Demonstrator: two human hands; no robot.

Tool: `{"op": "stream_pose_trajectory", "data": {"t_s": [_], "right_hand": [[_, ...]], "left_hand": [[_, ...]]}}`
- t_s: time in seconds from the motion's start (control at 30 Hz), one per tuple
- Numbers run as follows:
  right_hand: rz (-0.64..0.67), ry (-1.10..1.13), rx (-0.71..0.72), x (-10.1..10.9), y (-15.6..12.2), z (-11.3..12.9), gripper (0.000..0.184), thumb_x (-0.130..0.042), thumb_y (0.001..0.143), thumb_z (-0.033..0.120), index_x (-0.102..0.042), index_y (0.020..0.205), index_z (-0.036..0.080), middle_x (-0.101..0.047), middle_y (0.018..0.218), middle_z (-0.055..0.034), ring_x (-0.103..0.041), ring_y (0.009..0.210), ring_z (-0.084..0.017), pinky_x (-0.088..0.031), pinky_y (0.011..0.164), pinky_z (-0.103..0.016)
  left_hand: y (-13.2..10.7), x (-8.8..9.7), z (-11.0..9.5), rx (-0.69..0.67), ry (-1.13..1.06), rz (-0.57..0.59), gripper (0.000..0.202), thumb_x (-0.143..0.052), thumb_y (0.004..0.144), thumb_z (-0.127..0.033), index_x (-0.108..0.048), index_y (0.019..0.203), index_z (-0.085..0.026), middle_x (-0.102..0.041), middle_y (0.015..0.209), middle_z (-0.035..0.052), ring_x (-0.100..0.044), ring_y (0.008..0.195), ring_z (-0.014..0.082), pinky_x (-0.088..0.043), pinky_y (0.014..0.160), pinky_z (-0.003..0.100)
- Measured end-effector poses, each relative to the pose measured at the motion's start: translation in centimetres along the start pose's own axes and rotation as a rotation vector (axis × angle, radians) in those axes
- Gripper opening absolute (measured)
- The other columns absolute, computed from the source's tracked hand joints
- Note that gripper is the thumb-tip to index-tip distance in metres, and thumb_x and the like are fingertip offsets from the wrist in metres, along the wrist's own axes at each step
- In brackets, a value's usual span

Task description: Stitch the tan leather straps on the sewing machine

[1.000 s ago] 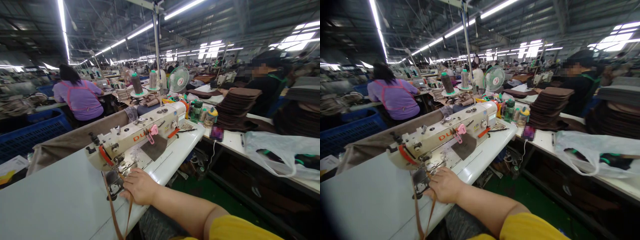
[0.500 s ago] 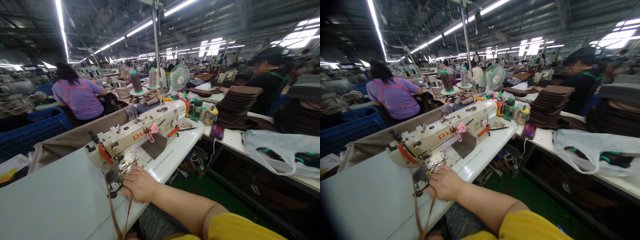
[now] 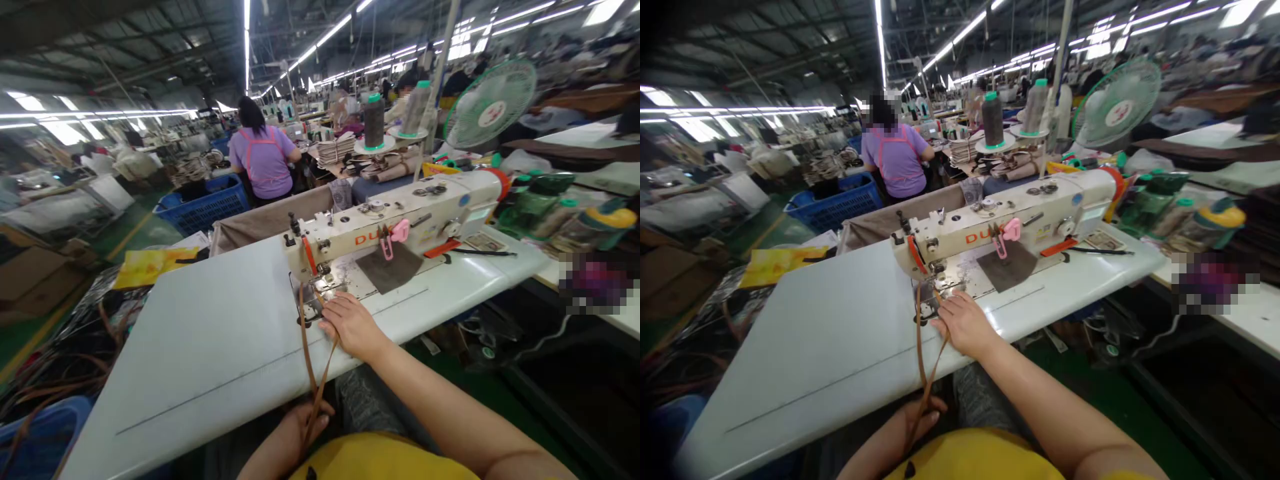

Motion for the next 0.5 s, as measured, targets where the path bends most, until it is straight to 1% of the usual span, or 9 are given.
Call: {"op": "stream_pose_trajectory", "data": {"t_s": [0.1, 0.17, 0.23, 0.33, 0.43, 0.5], "right_hand": [[-0.005, 0.001, 0.002, 0.1, 0.1, 0.1, 0.025, -0.056, 0.108, 0.036, -0.075, 0.107, 0.019, -0.079, 0.109, -0.0100, -0.070, 0.106, -0.024, -0.048, 0.115, -0.048], [-0.008, -0.002, 0.002, 0.1, 0.1, 0.1, 0.026, -0.056, 0.108, 0.036, -0.075, 0.107, 0.019, -0.079, 0.108, -0.0100, -0.070, 0.105, -0.024, -0.049, 0.115, -0.048], [-0.011, 0.000, 0.001, 0.1, 0.1, 0.1, 0.026, -0.056, 0.108, 0.037, -0.075, 0.107, 0.018, -0.079, 0.107, -0.0099, -0.070, 0.105, -0.023, -0.049, 0.114, -0.048], [-0.013, 0.007, 0.001, 0.1, 0.1, 0.1, 0.026, -0.056, 0.108, 0.037, -0.075, 0.108, 0.018, -0.079, 0.107, -0.0098, -0.070, 0.106, -0.023, -0.048, 0.115, -0.048], [-0.008, 0.004, 0.003, 0.2, 0.1, 0.1, 0.027, -0.055, 0.109, 0.036, -0.075, 0.108, 0.018, -0.079, 0.107, -0.0101, -0.070, 0.106, -0.023, -0.048, 0.115, -0.048], [-0.008, 0.000, 0.007, 0.2, 0.2, 0.2, 0.028, -0.053, 0.109, 0.035, -0.075, 0.107, 0.018, -0.079, 0.106, -0.0101, -0.070, 0.104, -0.023, -0.048, 0.114, -0.047]], "left_hand": [[-0.4, 0.6, -0.9, -0.010, 0.002, 0.031, 0.049, -0.059, 0.093, -0.056, -0.070, 0.124, -0.020, -0.074, 0.120, 0.0097, -0.066, 0.118, 0.0310, -0.048, 0.109, 0.041], [-0.6, 1.0, -1.7, -0.022, 0.033, 0.063, 0.045, -0.057, 0.096, -0.051, -0.069, 0.126, -0.019, -0.074, 0.126, 0.0117, -0.066, 0.123, 0.0309, -0.046, 0.113, 0.041], [-0.6, 1.1, -2.1, -0.033, 0.064, 0.084, 0.044, -0.056, 0.096, -0.050, -0.070, 0.123, -0.019, -0.075, 0.127, 0.0127, -0.067, 0.122, 0.0315, -0.047, 0.112, 0.042], [-0.6, 1.0, -2.1, -0.051, 0.069, 0.108, 0.047, -0.055, 0.095, -0.054, -0.072, 0.122, -0.019, -0.076, 0.126, 0.0133, -0.068, 0.121, 0.0325, -0.049, 0.110, 0.042], [-0.2, 0.5, -1.6, -0.063, 0.063, 0.122, 0.050, -0.052, 0.096, -0.057, -0.073, 0.123, -0.021, -0.076, 0.127, 0.0117, -0.068, 0.122, 0.0316, -0.049, 0.110, 0.039], [0.3, 0.1, -0.9, -0.057, 0.071, 0.130, 0.049, -0.050, 0.097, -0.057, -0.076, 0.119, -0.022, -0.076, 0.125, 0.0105, -0.067, 0.123, 0.0324, -0.048, 0.112, 0.040]]}}
Point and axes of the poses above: each hand's wrist, its own y-axis towards the middle knuckle, its own x-axis out of the back of the hand, z = x × y, the point moved 7 cm from there along y, towards the middle knuckle
